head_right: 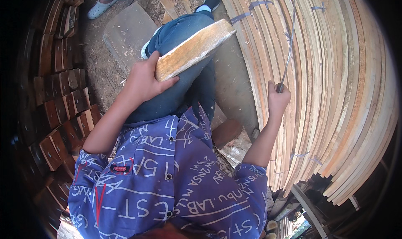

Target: The person sits on the ground and uses a large curved knife to shave and shape a piece of wood held in their left hand. They repeatedly scrape the blade along the wood to remove thin layers, refining its shape.

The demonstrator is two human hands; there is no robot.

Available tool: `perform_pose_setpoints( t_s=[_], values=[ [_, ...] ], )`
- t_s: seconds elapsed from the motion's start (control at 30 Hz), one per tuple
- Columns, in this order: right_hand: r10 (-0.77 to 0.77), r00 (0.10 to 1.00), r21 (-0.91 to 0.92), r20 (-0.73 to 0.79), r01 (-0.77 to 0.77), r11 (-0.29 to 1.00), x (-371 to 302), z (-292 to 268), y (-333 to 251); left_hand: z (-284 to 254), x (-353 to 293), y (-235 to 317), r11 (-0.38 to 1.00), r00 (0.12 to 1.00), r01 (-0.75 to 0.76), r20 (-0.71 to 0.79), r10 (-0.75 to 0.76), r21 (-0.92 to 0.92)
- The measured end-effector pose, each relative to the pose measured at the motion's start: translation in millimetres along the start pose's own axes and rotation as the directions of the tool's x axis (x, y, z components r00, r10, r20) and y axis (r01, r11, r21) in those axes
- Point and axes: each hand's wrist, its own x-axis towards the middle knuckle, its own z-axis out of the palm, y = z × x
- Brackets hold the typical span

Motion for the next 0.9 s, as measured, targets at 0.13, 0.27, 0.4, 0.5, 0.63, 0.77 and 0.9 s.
perform_pose_setpoints(
  t_s=[0.13,0.27,0.4,0.5,0.63,0.77,0.9],
  values=[
    [-0.062,0.953,0.395,0.296,-0.063,0.916,-57,52,-30,-6,6,7,0.998,0.993,0.045,0.106,-0.049,0.042],
    [-0.119,0.901,0.636,0.417,-0.196,0.746,-86,82,-71,-18,11,6,0.991,0.974,0.127,0.185,-0.131,0.035],
    [-0.198,0.812,0.786,0.548,-0.421,0.453,-79,74,-93,-32,14,3,0.989,0.946,0.142,0.288,-0.146,0.034],
    [-0.244,0.783,0.818,0.573,-0.524,0.239,-80,72,-99,-36,15,-6,0.996,0.937,0.084,0.342,-0.066,-0.037],
    [-0.075,0.731,0.734,0.678,-0.668,0.124,-94,79,-101,-46,25,-13,0.992,0.886,0.08,0.463,-0.025,-0.099],
    [0.049,0.648,0.642,0.76,-0.761,0.096,-106,92,-77,-50,26,-20,0.976,0.857,0.147,0.513,-0.044,-0.162],
    [0.138,0.639,0.624,0.756,-0.769,0.139,-118,87,-51,-47,9,-7,0.987,0.909,0.141,0.406,-0.097,-0.08]
  ],
)
